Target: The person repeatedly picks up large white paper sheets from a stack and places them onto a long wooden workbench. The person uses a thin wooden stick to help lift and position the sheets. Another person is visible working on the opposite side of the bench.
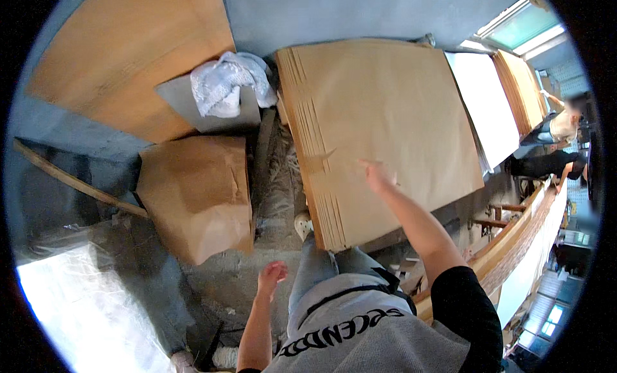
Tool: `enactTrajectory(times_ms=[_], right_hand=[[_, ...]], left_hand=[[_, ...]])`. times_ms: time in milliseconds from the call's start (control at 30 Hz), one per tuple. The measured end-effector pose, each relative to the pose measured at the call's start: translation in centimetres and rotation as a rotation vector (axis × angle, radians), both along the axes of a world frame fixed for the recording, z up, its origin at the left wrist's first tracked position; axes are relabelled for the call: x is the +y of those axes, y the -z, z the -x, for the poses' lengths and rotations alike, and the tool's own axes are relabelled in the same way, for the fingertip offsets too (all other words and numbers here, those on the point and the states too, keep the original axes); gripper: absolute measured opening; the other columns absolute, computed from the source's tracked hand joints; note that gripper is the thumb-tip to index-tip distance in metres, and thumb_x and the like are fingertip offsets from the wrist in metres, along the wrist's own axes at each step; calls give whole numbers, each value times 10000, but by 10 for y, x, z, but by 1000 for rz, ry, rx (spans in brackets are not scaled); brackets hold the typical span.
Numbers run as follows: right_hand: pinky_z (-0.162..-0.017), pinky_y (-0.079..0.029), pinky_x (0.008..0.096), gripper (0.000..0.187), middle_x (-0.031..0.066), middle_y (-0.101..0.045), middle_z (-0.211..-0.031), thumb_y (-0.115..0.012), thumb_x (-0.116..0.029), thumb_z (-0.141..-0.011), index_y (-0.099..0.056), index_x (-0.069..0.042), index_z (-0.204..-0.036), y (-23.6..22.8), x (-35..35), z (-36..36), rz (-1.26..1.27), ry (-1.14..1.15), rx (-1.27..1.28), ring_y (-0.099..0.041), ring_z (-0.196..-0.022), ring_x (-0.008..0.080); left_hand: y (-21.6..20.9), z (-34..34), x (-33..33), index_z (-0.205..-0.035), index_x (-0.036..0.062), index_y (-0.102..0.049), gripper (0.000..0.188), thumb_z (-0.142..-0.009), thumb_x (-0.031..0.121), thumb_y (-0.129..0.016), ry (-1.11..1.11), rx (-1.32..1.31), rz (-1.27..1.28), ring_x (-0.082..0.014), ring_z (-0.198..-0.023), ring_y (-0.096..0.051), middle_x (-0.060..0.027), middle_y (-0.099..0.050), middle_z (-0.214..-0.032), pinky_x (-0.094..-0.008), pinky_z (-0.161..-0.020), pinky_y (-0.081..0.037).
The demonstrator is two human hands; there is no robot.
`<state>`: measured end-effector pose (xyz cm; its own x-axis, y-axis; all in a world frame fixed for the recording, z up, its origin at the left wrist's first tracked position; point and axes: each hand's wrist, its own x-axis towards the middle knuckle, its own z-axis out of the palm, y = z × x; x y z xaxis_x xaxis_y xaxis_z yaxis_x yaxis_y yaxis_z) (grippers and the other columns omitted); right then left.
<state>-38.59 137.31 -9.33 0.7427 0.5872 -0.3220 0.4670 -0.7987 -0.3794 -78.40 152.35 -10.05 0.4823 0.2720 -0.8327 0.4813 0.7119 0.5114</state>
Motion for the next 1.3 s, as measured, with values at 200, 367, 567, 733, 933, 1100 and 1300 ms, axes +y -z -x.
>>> enactTrajectory(times_ms=[200, 367, 567, 733, 933, 1100, 1300], right_hand=[[-513, -441, 373, 358, 82, -567, -685, -466, -153, -788, -550, -303, -1102, -49, 10, 6, 171, -62, -143, -561, -613, 218], [-532, -455, 378, 379, 97, -575, -698, -469, -144, -783, -537, -318, -1112, -61, -5, 10, 304, 116, -34, -579, -650, 239], [-551, -457, 385, 363, 122, -586, -685, -486, -137, -776, -551, -285, -1101, -78, -21, 44, 350, -70, -70, -573, -616, 274], [-543, -455, 388, 322, 118, -586, -689, -495, -144, -781, -572, -274, -1065, -56, -83, 29, 204, 42, -151, -567, -600, 287], [-573, -462, 408, 308, 127, -592, -734, -464, -167, -808, -561, -290, -1073, -65, -96, 48, 281, 52, -46, -581, -656, 292], [-609, -463, 414, 270, 146, -598, -801, -453, -208, -835, -560, -248, -1080, -68, -105, 35, 114, 170, 64, -587, -712, 305], [-549, -434, 317, 217, 113, -578, -677, -477, -210, -852, -577, -99, -1011, -51, -164, 11, -203, 388, 146, -561, -599, 219]], left_hand=[[-8, -46, 9, -972, 44, -543, 196, -849, 193, -512, 55, 60, -41, -145, -744, -573, -53, -582, -837, -280, -642, -489], [-11, -105, 12, -986, 22, -519, 219, -859, 200, -504, 41, -126, 41, -163, -783, -565, -77, -563, -866, -297, -664, -501], [7, -175, -10, -990, 11, -485, 194, -855, 149, -510, 9, -224, 57, -153, -777, -552, -73, -548, -874, -284, -658, -493], [23, -214, -19, -977, 31, -479, 161, -848, 118, -521, -126, -304, -44, -103, -760, -518, -35, -536, -867, -241, -633, -449], [40, -237, -25, -983, 67, -492, 161, -840, 127, -537, -190, -359, -195, -77, -782, -498, 0, -518, -867, -223, -689, -440], [46, -242, -35, -998, 80, -487, 199, -825, 143, -564, -274, -359, -161, -75, -784, -497, 5, -508, -874, -233, -678, -449], [6, -242, -46, -1195, 62, -370, 429, -849, 273, -513, 35, -286, -5, -121, -915, -514, -31, -509, -1072, -290, -750, -436]])
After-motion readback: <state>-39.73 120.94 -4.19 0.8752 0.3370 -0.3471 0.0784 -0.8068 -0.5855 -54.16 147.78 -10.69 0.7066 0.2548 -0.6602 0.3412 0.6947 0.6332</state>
